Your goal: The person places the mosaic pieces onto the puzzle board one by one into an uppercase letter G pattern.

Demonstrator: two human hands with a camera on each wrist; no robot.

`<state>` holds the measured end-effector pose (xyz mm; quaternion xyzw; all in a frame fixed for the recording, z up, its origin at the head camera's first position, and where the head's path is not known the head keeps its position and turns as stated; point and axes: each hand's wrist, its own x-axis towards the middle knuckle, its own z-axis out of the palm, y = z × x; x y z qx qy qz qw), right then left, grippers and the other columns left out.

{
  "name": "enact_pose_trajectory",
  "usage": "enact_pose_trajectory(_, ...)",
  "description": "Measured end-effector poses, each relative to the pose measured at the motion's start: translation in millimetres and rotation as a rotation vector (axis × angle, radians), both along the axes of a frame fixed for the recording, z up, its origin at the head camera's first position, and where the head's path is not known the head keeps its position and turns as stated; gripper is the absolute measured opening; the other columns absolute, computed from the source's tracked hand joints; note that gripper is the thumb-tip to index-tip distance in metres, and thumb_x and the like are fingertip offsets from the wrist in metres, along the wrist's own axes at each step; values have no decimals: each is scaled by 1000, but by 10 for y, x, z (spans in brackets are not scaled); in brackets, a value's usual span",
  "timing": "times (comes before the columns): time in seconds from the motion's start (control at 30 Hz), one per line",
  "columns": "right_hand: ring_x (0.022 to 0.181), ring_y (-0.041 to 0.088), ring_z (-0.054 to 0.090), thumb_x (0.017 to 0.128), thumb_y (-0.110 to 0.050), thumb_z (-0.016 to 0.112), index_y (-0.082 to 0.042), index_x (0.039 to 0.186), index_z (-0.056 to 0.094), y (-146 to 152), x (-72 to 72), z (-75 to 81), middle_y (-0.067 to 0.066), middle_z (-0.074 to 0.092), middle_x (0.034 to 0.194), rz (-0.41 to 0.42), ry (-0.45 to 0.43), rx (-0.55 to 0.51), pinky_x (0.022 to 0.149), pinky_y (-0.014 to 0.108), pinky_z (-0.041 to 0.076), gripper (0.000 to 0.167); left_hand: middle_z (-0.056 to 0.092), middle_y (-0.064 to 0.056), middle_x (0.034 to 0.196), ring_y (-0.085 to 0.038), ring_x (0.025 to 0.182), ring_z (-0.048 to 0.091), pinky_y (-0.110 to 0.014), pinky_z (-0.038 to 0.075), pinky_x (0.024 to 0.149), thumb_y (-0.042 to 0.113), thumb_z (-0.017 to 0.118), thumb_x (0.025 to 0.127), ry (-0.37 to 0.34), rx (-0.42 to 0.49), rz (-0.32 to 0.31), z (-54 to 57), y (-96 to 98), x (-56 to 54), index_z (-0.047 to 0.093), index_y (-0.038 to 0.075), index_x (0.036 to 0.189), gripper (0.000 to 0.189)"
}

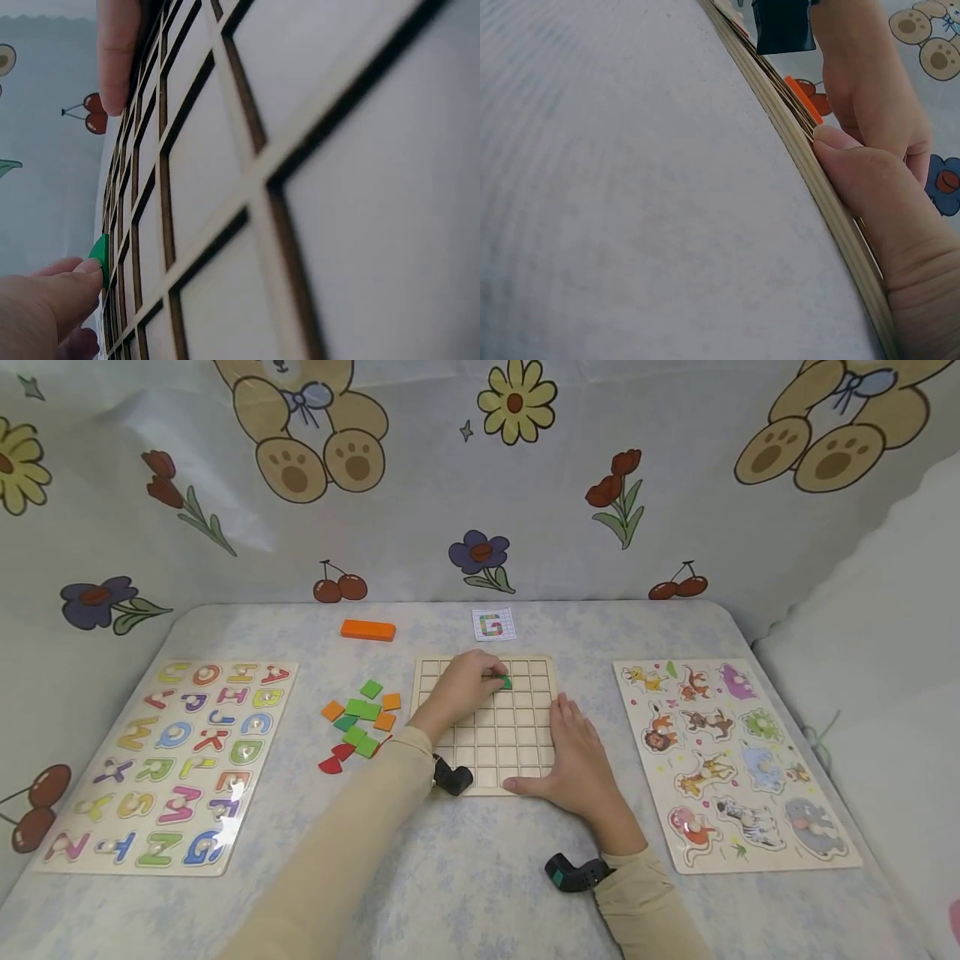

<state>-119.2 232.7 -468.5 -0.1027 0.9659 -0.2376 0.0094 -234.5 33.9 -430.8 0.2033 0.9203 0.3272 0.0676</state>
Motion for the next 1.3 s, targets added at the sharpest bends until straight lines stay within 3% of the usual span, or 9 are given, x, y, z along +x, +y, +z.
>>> enact_pose_trajectory(0.4,153,41,10,62,-75,77,3,157,7,-6,1,-4,22,7,165,-3,5,-2,119,62,15,142,55,-3,113,-14,100,56,-27,50,89,24,64,98,-19,-27,7,-10,-40,58,74,19,116,22)
enact_pose_trajectory(0.63,153,42,10,61,-75,78,3,157,7,-12,3,-4,23,7,165,-8,3,1,119,62,15,142,59,0,109,-15,95,53,-29,49,77,25,63,98,53,-165,-27,14,-40,107,67,26,130,32)
enact_pose_trajectory(0.73,153,42,10,61,-75,78,2,157,6,-17,1,-2,23,7,165,-5,0,0,119,63,15,143,59,1,108,-15,94,55,-30,50,74,25,63,98,85,-184,-38,59,-93,170,62,28,135,38)
enact_pose_trajectory(0.87,153,42,10,60,-76,78,2,157,6,-25,-4,0,22,7,165,-4,-2,-1,119,62,15,144,60,2,105,-15,92,56,-32,51,73,26,64,98,88,-159,-26,189,-299,287,59,26,137,40)
enact_pose_trajectory(1.03,153,42,9,61,-76,78,2,157,6,-28,-8,22,22,6,165,-2,-7,-1,120,61,13,144,60,-1,104,-18,91,55,-33,49,72,26,66,96,61,-146,75,330,-723,408,60,23,134,38)
enact_pose_trajectory(1.17,153,41,7,62,-75,78,2,157,4,-18,-2,32,22,4,165,-2,-19,-2,120,61,12,143,57,-4,95,-22,84,52,-32,45,66,26,68,95,31,-173,161,317,-1070,464,64,19,127,34)
enact_pose_trajectory(1.3,153,41,8,61,-75,78,2,157,4,-18,-3,17,22,5,165,2,-16,-3,120,61,13,144,58,-5,94,-22,84,53,-31,45,65,30,71,92,-7,-239,223,223,-1344,483,67,17,121,32)
